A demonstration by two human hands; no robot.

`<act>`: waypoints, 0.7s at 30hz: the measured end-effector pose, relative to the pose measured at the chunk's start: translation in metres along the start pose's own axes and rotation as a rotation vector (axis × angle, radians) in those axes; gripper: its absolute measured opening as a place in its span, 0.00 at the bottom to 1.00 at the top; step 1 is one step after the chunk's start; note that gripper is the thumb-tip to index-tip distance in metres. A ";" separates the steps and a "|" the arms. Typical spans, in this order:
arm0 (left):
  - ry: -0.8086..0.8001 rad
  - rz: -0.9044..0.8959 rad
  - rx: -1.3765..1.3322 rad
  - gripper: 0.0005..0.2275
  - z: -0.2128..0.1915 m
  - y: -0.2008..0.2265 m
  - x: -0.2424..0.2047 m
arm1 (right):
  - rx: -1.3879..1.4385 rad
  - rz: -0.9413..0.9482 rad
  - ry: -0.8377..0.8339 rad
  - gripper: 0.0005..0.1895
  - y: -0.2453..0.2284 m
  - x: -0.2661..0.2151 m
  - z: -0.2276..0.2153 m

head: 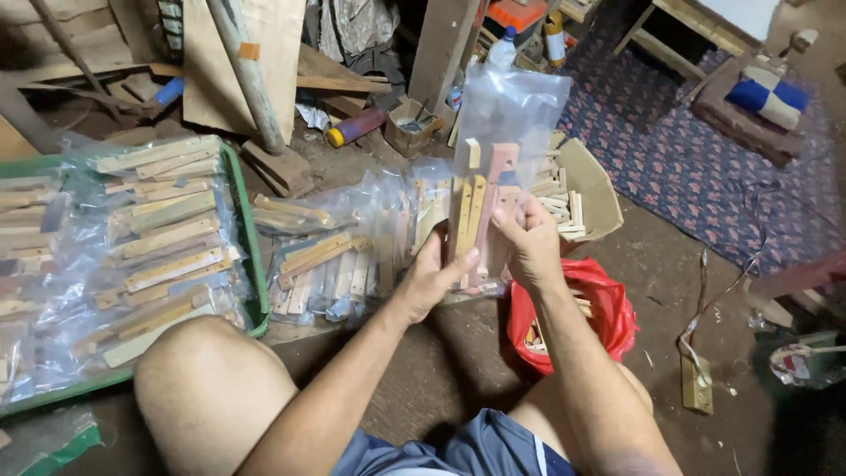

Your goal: The person picks up thin wooden slats from a large pile and a red bag, sorts them, and places them into clear plastic bags by hand.

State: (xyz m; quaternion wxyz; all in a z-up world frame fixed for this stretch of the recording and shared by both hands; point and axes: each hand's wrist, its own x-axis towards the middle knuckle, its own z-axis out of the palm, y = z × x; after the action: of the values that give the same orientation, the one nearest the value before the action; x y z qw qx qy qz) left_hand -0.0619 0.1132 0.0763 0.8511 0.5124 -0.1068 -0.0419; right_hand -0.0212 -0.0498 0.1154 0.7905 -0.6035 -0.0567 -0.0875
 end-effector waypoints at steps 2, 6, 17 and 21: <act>-0.018 -0.224 -0.170 0.25 -0.007 0.007 0.005 | 0.052 -0.008 -0.030 0.14 0.014 0.005 -0.007; 0.044 -0.128 -0.062 0.22 -0.010 0.028 -0.001 | 0.104 -0.060 -0.154 0.17 -0.016 -0.004 0.025; 0.049 -0.371 0.802 0.47 -0.018 0.116 -0.006 | -0.207 0.177 -0.331 0.17 0.020 -0.001 0.027; 0.056 -0.029 0.527 0.40 -0.025 0.166 0.006 | -0.191 0.233 -0.479 0.16 0.001 -0.026 0.051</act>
State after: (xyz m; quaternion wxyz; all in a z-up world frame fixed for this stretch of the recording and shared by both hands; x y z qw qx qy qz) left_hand -0.0566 0.2118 0.2127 0.6902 0.7187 -0.0833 -0.0105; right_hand -0.0460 0.0012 0.1231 0.6990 -0.6810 -0.1637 0.1444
